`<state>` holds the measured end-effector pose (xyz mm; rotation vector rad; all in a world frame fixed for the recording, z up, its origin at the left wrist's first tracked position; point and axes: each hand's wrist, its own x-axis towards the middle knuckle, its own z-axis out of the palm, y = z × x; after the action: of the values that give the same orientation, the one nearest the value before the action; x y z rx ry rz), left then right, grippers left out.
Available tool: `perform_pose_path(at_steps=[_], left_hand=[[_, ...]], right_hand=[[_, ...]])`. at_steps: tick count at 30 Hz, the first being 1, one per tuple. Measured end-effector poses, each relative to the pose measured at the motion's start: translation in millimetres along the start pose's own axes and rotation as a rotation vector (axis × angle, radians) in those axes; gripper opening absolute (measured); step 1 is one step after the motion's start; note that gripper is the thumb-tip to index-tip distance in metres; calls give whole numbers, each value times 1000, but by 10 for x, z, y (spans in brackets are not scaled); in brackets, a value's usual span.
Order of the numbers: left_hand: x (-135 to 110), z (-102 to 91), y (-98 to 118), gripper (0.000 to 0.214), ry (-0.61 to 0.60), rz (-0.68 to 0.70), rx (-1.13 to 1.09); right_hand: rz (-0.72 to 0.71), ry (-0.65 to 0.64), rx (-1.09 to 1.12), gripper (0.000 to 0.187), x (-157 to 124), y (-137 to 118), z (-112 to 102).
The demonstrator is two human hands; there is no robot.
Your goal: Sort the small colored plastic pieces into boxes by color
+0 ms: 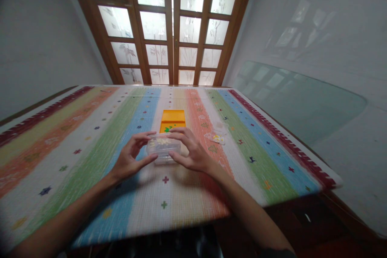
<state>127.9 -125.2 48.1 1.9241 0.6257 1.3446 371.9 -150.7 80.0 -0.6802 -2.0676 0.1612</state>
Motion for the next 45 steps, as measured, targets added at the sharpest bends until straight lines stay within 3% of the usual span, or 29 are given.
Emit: perform_pose_path(at_steps=[9, 15, 24, 29, 33, 38, 43, 45], left_hand=[[-5, -25, -147, 39, -91, 36, 133], [-21, -9, -198, 36, -162, -27, 165], [-10, -11, -169, 35, -178, -62, 134], [-21, -10, -189, 37, -168, -80, 127], [-32, -13, -200, 51, -175, -122, 116], [-32, -20, -177, 61, -197, -160, 99], [-26, -26, -177, 70, -202, -145, 131], [-20, -32, -173, 70, -182, -138, 152]], right_hand=[[35, -75, 26, 47, -53, 116, 1], [35, -144, 19, 42, -73, 191, 9], [72, -196, 16, 42, -88, 207, 11], [116, -168, -21, 42, -60, 227, -130], [234, 61, -115, 36, -61, 404, -431], [478, 338, -366, 40, -287, 894, -897], [786, 336, -467, 57, -648, 1351, -1096], [915, 309, -432, 51, -728, 1431, -1081]])
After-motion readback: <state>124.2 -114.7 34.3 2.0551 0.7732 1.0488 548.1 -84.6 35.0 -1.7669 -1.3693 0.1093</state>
